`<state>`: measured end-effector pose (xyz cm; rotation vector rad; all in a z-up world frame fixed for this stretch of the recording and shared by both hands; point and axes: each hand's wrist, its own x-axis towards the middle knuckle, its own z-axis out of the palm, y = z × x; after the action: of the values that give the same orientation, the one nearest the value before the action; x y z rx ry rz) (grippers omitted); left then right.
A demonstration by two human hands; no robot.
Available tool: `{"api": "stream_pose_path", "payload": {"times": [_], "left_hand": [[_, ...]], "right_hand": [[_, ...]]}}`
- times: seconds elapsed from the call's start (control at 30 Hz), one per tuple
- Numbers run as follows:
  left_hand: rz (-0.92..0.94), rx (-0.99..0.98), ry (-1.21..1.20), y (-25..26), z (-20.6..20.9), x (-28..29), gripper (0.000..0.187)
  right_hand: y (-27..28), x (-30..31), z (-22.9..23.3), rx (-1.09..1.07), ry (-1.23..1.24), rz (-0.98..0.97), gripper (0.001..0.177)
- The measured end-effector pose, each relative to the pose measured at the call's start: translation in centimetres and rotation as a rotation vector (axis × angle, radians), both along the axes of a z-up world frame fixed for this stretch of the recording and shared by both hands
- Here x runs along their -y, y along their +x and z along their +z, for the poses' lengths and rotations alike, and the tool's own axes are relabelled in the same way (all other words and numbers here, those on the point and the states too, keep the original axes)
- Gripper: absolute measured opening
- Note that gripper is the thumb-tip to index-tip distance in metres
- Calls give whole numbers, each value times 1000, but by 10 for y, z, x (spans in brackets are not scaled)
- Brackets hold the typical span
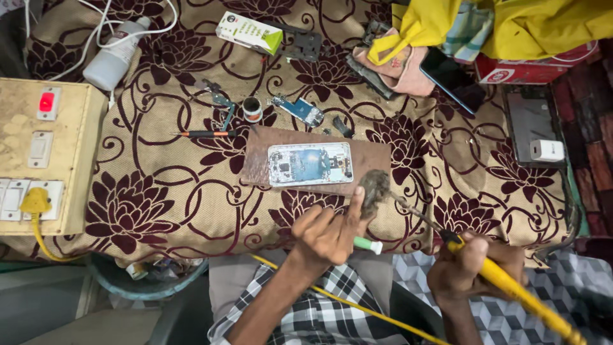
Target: The person uses a soldering iron and flux to work on a disassembled smartphone motherboard. They repeatedly apply flux and solder to various points on the circuit board while seated at a cluttered workbench.
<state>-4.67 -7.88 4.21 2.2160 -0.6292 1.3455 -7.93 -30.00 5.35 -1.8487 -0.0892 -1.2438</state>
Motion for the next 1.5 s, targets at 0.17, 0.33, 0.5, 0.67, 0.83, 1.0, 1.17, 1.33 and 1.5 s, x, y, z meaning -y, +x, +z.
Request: {"api": "stream_pose_path", "payload": {"times": [0.17, 0.33, 0.5, 0.67, 0.83, 1.0, 1.17, 1.33, 1.5], "left_hand": [[-52, -81, -99, 6, 4, -1, 46], [-30, -127, -128, 9, -7, 7, 52], [-58, -162, -138, 6, -19, 17, 52], [-79, -194, -183, 4, -39, 22, 58], [-4, -325, -177, 24, -70, 44, 74], [106, -805, -30, 41, -64, 56, 86], [-55, -828, -359, 29, -27, 33, 88], [-184, -819, -1045, 12, -13, -24, 39], [-478, -540, -1294, 34, -30, -62, 28]], "right_hand": [[5, -13, 5, -41, 230, 103, 31], [2, -20, 7, -140, 402, 230, 28], [5, -22, -7, -11, 533, 366, 29], [21, -10, -18, 13, 315, 225, 36], [30, -4, -22, 1, 400, 160, 36], [32, -14, -26, 82, 649, 255, 38], [31, -21, -30, 75, 532, 298, 47], [34, -38, -57, -21, 485, 327, 50], [37, -55, -99, -75, 444, 458, 45]]}}
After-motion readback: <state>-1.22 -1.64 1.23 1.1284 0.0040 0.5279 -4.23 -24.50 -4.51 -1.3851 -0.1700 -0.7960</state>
